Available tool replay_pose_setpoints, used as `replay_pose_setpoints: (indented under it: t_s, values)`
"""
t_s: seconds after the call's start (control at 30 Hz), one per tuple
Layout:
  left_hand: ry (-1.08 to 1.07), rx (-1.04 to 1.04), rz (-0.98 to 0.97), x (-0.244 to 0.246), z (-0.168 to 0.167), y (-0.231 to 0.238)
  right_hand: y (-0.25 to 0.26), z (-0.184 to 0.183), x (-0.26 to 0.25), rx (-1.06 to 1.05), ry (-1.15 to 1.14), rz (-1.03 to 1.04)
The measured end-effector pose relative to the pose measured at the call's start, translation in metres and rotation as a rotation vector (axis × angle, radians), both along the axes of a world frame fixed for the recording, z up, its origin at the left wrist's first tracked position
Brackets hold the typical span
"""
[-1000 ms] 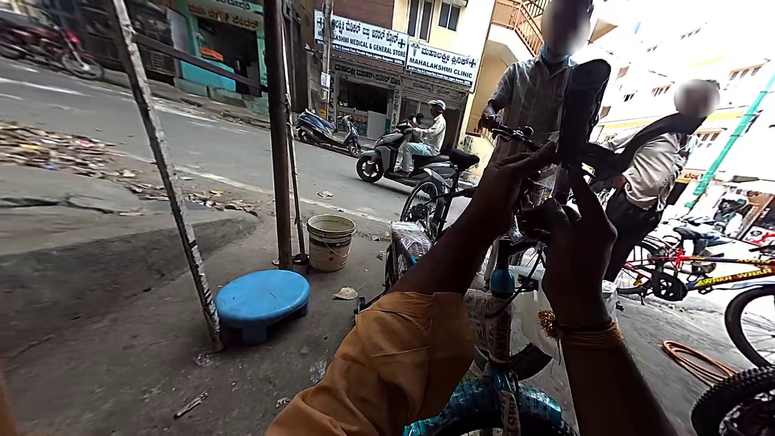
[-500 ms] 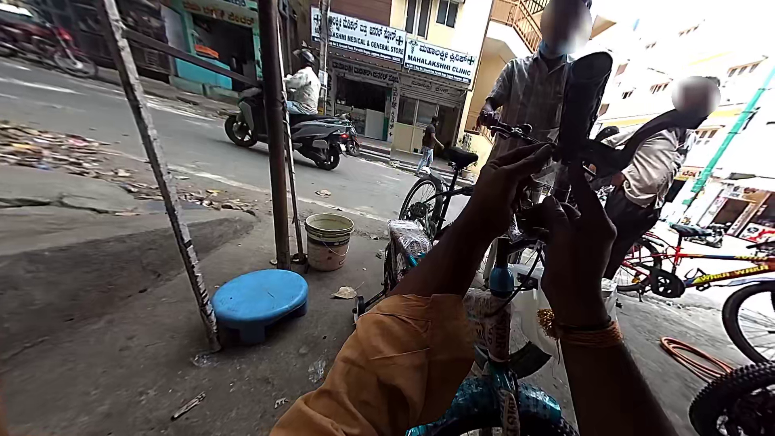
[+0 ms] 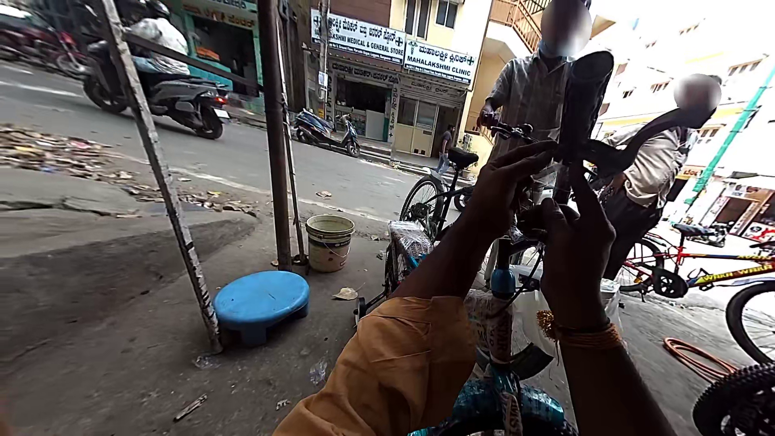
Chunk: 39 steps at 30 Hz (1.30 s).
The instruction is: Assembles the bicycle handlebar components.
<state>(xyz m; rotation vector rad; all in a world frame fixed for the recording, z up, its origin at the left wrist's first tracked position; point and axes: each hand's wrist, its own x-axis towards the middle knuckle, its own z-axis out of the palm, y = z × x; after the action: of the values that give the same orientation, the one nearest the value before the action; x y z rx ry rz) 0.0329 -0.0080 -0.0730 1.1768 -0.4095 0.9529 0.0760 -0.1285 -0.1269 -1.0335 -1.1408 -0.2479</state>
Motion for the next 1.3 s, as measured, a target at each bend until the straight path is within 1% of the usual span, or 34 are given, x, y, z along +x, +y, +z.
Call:
replay_pose_setpoints:
  t_s: [0.1, 0.23, 0.43, 0.73, 1.07, 1.13, 1.23, 1.3]
  values:
    - [-0.023, -0.034, 0.015, 0.001, 0.001, -0.004, 0.0, 0.001, -0.003, -0.002, 0.027, -0.003]
    - [0.015, -0.088, 0.04, 0.004, 0.003, -0.007, 0.0, 0.001, -0.003, 0.011, 0.033, 0.011]
    - [0.096, -0.063, 0.053, 0.003, 0.001, -0.005, -0.002, 0.001, -0.003, -0.001, 0.009, 0.013]
    - [0.131, 0.029, 0.062, -0.013, 0.007, -0.002, -0.001, 0.001, -0.003, -0.014, -0.007, -0.023]
    - [0.139, -0.052, 0.138, -0.012, 0.012, -0.01, -0.003, 0.001, -0.004, -0.009, -0.006, -0.019]
    - [0.134, -0.041, 0.133, -0.013, 0.013, -0.009, -0.001, 0.002, -0.003, -0.004, -0.009, -0.01]
    - [0.172, 0.004, 0.169, -0.014, 0.015, -0.006, 0.005, 0.006, -0.001, 0.046, 0.004, -0.007]
    - [0.211, 0.028, 0.184, -0.016, 0.016, -0.006, 0.006, 0.006, 0.0, 0.039, -0.01, -0.021]
